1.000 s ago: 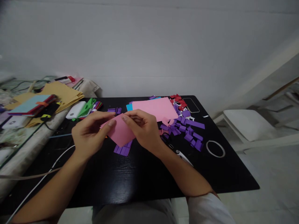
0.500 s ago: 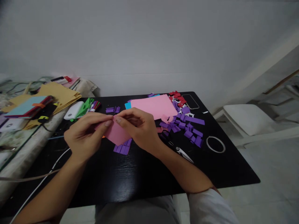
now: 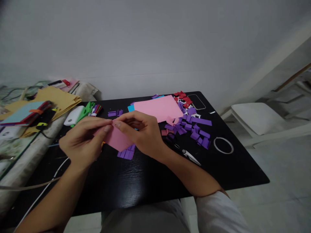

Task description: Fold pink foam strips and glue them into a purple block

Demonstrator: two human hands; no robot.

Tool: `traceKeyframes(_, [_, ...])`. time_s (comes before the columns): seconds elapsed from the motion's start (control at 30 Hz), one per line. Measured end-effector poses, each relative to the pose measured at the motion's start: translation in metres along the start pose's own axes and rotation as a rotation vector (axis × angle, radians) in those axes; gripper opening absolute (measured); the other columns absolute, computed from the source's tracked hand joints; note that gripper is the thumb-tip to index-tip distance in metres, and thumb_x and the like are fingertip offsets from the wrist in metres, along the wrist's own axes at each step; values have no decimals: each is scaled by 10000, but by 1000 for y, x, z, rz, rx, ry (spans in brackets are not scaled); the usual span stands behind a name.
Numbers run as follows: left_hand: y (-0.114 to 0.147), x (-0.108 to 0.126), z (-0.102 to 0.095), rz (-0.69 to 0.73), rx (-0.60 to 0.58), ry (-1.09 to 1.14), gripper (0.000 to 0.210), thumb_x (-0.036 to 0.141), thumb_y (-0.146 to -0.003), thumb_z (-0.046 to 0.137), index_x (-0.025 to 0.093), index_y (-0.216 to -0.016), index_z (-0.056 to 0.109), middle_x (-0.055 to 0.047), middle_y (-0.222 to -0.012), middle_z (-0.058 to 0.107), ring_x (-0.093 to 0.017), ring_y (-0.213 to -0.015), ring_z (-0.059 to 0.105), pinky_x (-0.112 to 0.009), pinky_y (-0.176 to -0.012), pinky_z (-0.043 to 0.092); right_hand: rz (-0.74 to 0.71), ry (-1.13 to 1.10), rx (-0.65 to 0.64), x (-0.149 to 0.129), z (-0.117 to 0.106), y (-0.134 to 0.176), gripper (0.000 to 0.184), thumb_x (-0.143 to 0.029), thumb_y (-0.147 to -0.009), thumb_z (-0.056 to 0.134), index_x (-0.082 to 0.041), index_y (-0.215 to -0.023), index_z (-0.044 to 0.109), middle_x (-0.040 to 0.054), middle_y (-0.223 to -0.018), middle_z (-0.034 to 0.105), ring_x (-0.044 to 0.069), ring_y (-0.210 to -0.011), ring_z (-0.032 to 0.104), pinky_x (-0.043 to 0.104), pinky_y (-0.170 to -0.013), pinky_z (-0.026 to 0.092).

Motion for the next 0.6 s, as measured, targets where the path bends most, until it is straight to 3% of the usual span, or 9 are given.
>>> traceKeyframes(0.3, [-1, -1, 1, -43, -7, -4, 276, 101, -878, 803, 302, -1066, 814, 0, -936, 816, -160, -806, 726, -336, -720, 590, 6, 71, 3, 0, -1, 1, 125, -360, -860, 857, -249, -885, 806, -5, -897, 823, 165, -855, 775, 321, -842, 658])
traceKeyframes(0.6, [0, -1, 2, -52, -21, 19, 249, 99, -872, 812, 282, -1041, 811, -2, -938, 817, -154, -815, 732, -312, -739, 592, -5, 53, -7, 0, 0, 3, 33, -218, -895, 802, -250, -900, 807, -17, -895, 808, 140, -844, 762, 283, -830, 638])
Point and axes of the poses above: each hand's wrist, its own y-axis away from the middle knuckle, its own z-axis out of the palm, x = y × z, the point moved 10 cm from there along -y, towards the middle knuckle
